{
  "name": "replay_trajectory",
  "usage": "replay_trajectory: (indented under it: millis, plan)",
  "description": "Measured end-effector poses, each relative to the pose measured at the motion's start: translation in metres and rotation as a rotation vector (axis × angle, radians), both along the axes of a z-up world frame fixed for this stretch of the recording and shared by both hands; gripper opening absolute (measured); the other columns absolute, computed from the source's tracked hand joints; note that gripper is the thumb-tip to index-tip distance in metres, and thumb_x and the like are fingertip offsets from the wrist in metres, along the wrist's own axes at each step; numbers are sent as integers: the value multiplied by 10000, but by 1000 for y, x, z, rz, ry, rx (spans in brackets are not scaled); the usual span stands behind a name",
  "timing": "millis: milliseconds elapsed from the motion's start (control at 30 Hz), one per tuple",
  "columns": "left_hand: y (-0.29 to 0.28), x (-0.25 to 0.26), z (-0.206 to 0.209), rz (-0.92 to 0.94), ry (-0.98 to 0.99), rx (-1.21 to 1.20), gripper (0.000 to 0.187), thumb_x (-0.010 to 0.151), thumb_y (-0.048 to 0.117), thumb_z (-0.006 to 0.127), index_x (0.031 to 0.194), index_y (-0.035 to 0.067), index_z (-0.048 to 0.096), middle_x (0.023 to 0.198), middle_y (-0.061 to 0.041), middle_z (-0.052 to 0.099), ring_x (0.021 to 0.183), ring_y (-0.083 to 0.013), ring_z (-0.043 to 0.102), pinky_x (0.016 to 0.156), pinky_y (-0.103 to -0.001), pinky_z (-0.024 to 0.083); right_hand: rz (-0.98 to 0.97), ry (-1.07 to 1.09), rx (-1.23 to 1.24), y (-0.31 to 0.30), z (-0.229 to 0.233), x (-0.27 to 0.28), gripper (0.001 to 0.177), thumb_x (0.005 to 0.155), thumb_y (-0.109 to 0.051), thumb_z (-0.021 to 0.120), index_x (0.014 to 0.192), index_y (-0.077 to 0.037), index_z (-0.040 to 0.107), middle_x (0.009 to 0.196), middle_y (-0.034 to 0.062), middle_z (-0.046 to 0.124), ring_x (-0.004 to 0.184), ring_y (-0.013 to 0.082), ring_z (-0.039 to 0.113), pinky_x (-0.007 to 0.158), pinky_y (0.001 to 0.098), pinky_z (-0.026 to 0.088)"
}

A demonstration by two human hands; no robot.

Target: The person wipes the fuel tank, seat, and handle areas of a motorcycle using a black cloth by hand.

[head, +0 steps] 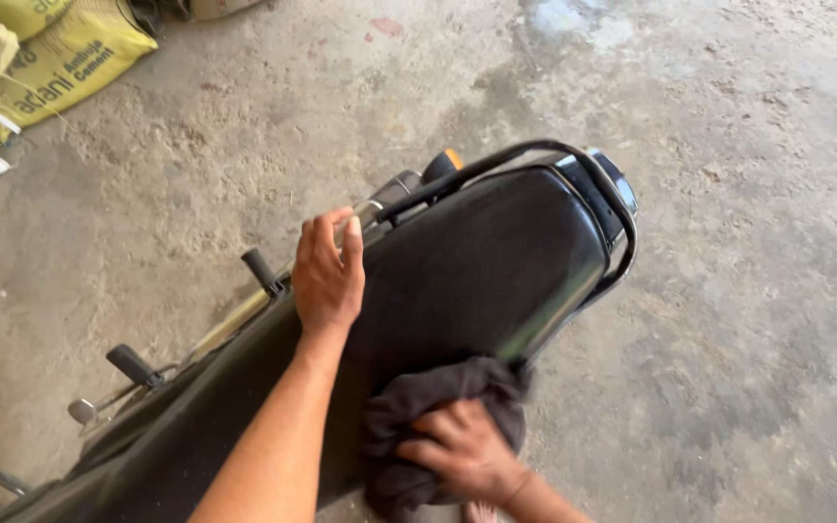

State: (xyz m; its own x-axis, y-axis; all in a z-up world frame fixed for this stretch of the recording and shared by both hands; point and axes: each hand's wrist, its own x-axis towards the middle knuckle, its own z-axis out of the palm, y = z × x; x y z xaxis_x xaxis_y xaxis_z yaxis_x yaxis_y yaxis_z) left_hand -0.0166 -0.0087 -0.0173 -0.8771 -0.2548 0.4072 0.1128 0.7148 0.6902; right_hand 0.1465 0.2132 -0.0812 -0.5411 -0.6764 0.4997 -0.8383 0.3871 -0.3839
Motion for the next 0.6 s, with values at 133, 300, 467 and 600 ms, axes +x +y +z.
replay_trajectory:
  millis: [133, 300, 467, 600]
  plan:
    - [-1, -3, -4, 31, -68, -104, 394, 1085, 435, 438, 1190, 106, 627, 1111, -116, 651, 1032, -314, 665, 844, -444, 547, -332, 186, -59, 40, 5, -86, 451, 774, -198, 668, 1204, -67, 628, 1268, 177, 582, 1256, 405, 517, 1046, 626, 404]
    - [-2, -6, -10, 59, -141, -150, 350, 1058, 402, 460, 1154, 106, 618, 1097, -110, 661, 992, -317, 681, 770, -441, 554, -1033, 59, -125, -10, 57, -198, 545, 738, -262, 835, 1213, -84, 636, 1315, 140, 574, 1234, 410, 485, 998, 559, 391]
    - [-7, -1, -14, 5, 12, -60, 282, 1097, 292, 467, 1213, 71, 598, 1171, -167, 681, 1001, -383, 690, 822, -480, 543, -704, 49, -128, -87, 72, -160, 618, 735, -193, 811, 1303, -61, 607, 1435, 195, 509, 1377, 446, 435, 1158, 585, 345]
    - [-3, 6, -2, -20, -40, -17, 260, 1010, 282, 553, 1132, 59, 603, 1026, -157, 701, 959, -405, 677, 784, -497, 525, -127, -156, 28, -13, 69, -151, 629, 644, -186, 782, 1243, -101, 611, 1443, 139, 567, 1420, 417, 435, 1183, 572, 337]
